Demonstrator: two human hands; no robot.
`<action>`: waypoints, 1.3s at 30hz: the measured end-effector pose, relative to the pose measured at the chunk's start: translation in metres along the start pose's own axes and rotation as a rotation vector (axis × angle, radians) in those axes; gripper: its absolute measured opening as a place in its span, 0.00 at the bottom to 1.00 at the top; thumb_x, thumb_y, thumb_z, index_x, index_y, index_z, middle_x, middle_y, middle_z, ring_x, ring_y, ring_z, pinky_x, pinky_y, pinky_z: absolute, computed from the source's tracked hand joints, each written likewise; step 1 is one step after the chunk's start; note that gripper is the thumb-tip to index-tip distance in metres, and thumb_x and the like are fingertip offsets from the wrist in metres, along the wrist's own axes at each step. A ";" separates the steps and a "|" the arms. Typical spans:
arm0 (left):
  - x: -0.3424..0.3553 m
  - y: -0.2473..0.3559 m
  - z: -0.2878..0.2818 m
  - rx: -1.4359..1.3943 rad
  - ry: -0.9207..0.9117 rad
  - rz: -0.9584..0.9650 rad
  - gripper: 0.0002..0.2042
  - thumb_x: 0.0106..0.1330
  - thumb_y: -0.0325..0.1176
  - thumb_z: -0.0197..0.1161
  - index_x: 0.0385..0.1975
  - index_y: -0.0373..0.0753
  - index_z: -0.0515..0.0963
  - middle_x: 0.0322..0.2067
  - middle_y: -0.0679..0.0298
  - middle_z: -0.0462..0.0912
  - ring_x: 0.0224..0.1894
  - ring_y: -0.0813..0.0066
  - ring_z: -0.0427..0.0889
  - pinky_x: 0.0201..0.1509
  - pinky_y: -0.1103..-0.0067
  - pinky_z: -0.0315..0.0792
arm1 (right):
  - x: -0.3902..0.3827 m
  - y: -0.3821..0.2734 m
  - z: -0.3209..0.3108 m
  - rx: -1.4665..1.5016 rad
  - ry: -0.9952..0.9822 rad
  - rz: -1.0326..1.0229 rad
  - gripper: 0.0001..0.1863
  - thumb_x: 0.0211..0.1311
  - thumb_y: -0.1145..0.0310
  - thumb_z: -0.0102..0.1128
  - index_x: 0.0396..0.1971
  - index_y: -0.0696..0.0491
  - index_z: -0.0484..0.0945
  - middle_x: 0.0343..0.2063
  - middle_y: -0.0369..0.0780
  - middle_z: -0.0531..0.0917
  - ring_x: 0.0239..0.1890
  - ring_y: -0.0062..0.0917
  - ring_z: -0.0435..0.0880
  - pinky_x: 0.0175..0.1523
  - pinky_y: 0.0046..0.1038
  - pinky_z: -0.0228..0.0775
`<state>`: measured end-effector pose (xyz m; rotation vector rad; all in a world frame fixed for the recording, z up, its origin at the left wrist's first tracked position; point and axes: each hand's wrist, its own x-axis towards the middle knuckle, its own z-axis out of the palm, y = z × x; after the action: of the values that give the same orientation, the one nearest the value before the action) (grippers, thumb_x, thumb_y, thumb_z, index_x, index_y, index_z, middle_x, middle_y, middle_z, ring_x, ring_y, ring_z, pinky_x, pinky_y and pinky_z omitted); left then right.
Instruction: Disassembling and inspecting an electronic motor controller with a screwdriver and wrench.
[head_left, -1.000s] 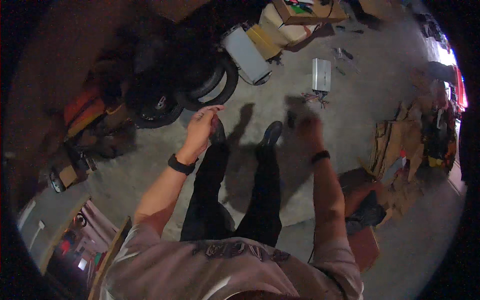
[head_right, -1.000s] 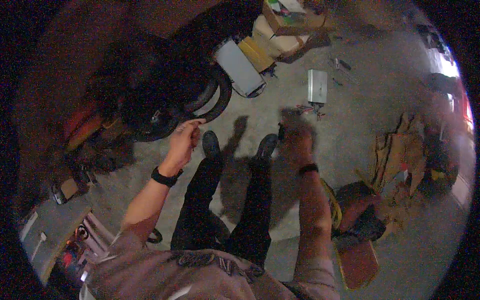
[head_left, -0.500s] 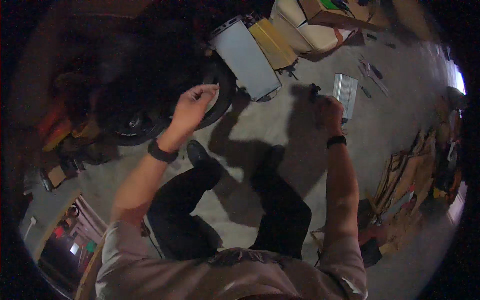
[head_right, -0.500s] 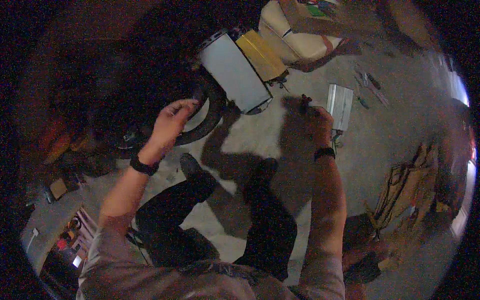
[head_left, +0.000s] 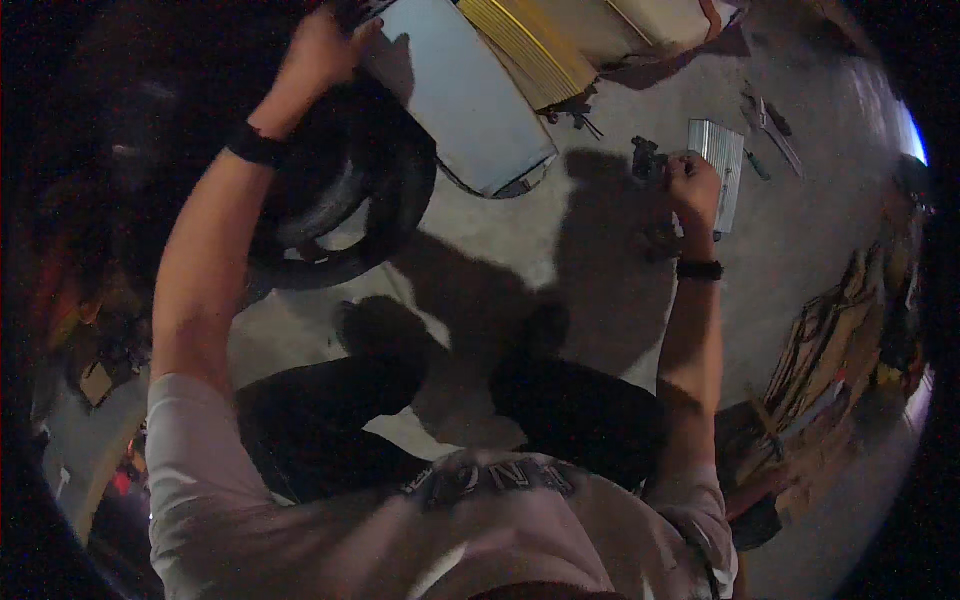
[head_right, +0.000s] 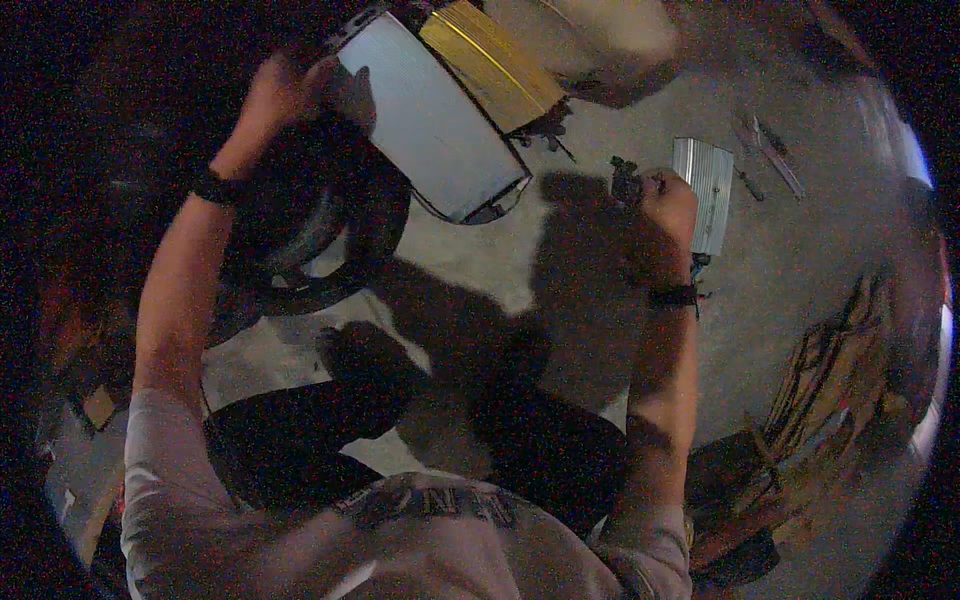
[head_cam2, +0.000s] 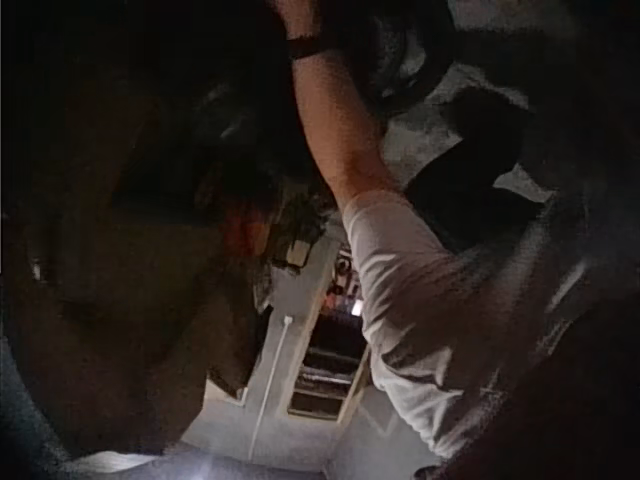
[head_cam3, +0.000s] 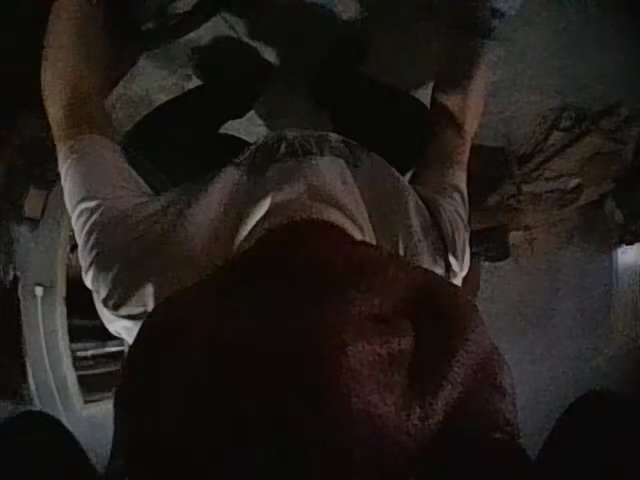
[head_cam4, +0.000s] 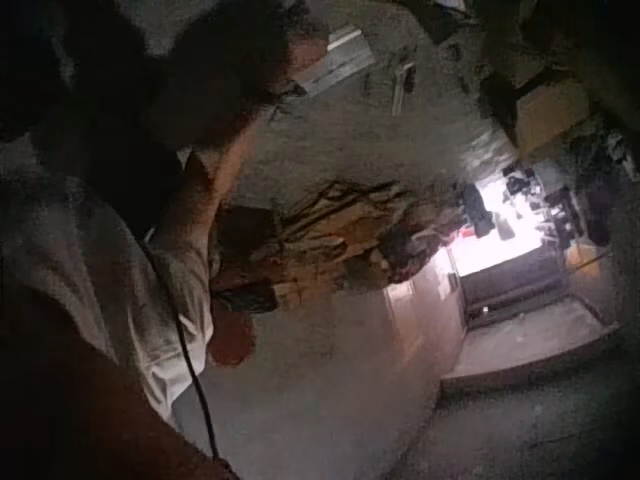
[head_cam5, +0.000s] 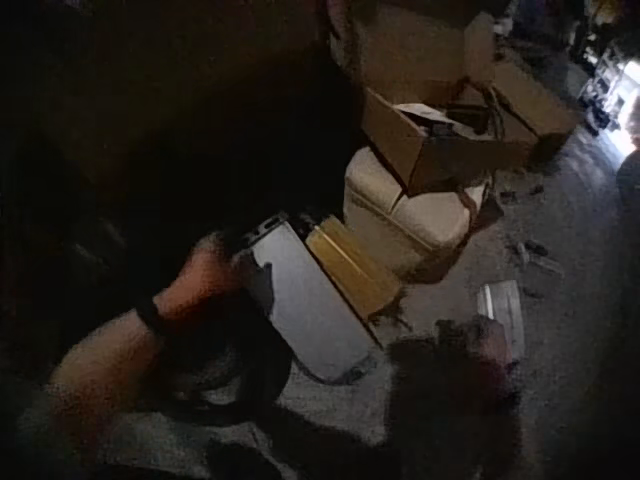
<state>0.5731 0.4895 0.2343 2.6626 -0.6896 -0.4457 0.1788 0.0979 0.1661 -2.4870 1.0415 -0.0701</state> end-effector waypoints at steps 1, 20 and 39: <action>0.007 -0.013 0.010 0.544 0.283 0.307 0.24 0.67 0.54 0.63 0.41 0.35 0.83 0.26 0.52 0.85 0.24 0.64 0.85 0.30 0.68 0.78 | 0.003 -0.005 0.003 -0.029 0.015 -0.046 0.13 0.62 0.63 0.60 0.36 0.58 0.83 0.30 0.47 0.86 0.34 0.36 0.87 0.40 0.33 0.75; 0.054 0.026 0.023 1.272 -0.370 0.558 0.13 0.56 0.43 0.66 0.36 0.42 0.87 0.39 0.58 0.87 0.44 0.55 0.86 0.46 0.61 0.78 | 0.025 -0.004 0.017 0.399 0.028 0.129 0.15 0.61 0.61 0.65 0.37 0.59 0.85 0.24 0.42 0.86 0.26 0.26 0.85 0.35 0.28 0.74; -0.029 0.097 -0.024 0.411 0.228 -0.044 0.16 0.55 0.40 0.68 0.38 0.37 0.86 0.43 0.46 0.85 0.47 0.48 0.85 0.49 0.60 0.79 | 0.003 -0.088 0.035 0.550 0.365 -0.105 0.18 0.66 0.66 0.63 0.52 0.59 0.79 0.24 0.39 0.84 0.21 0.20 0.81 0.29 0.25 0.73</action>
<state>0.5191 0.4316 0.3014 3.0499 -0.7163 -0.0028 0.2471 0.1639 0.1708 -2.0533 0.8722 -0.7603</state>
